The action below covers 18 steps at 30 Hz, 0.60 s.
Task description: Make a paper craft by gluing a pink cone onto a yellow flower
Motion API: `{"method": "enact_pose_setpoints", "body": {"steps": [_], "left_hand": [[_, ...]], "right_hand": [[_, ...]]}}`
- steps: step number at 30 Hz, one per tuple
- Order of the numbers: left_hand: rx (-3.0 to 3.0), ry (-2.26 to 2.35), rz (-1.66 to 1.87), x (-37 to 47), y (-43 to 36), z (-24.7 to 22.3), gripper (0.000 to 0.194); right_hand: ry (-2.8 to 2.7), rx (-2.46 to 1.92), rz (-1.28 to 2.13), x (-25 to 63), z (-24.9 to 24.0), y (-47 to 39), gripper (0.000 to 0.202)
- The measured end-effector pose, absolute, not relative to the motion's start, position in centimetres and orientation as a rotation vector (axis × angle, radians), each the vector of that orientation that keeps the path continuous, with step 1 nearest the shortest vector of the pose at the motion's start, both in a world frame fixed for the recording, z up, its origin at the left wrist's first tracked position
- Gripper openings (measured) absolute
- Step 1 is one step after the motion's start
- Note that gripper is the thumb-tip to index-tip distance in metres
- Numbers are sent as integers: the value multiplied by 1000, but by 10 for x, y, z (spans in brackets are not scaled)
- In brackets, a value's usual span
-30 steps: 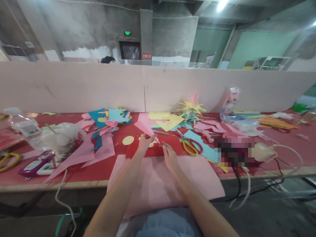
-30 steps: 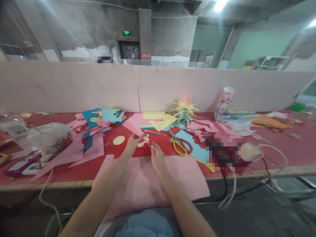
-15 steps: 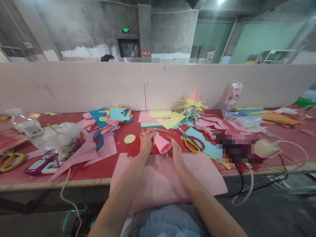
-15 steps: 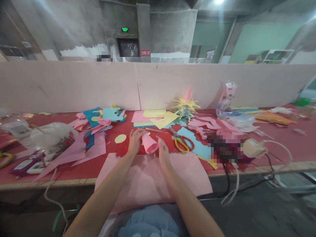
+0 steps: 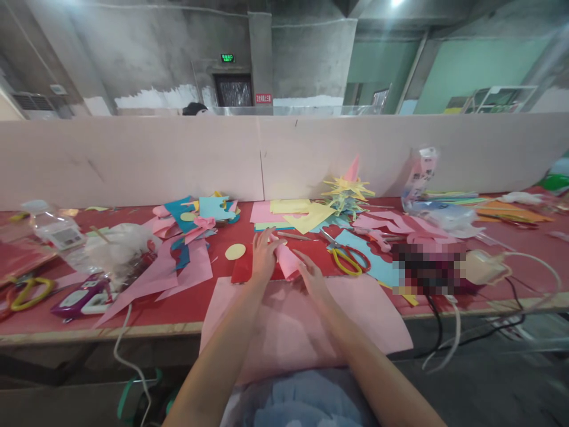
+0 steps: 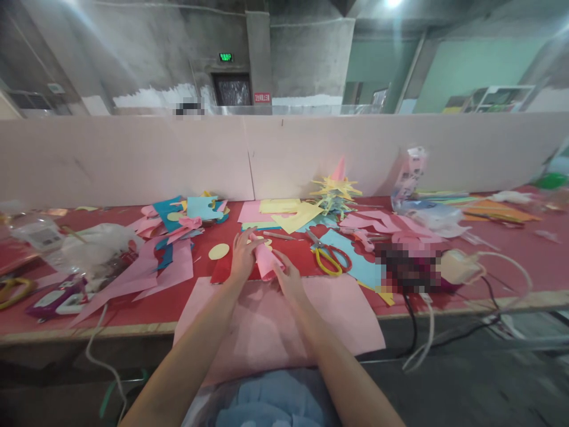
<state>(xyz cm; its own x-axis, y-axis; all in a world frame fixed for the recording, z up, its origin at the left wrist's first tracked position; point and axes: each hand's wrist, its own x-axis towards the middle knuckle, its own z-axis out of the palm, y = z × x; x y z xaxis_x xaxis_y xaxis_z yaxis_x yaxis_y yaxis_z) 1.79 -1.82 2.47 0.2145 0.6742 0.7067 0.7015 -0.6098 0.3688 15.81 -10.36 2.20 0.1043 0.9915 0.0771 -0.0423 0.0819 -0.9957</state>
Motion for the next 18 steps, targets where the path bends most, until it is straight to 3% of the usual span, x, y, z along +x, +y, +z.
{"method": "enact_pose_setpoints", "body": {"steps": [5,12,18], "left_hand": [[-2456,-1309,-1753,20,-22,29,46],[-2655,-1715,-2722,30,-9,24,48],[-2912,-1893,-2718,34,-14,23,40]], "right_hand": [[-1121,-1199,1080,159,15,-97,59],[-1110,-1173,978,160,14,-97,54],[-1317,-1199,682,158,13,-98,46]]}}
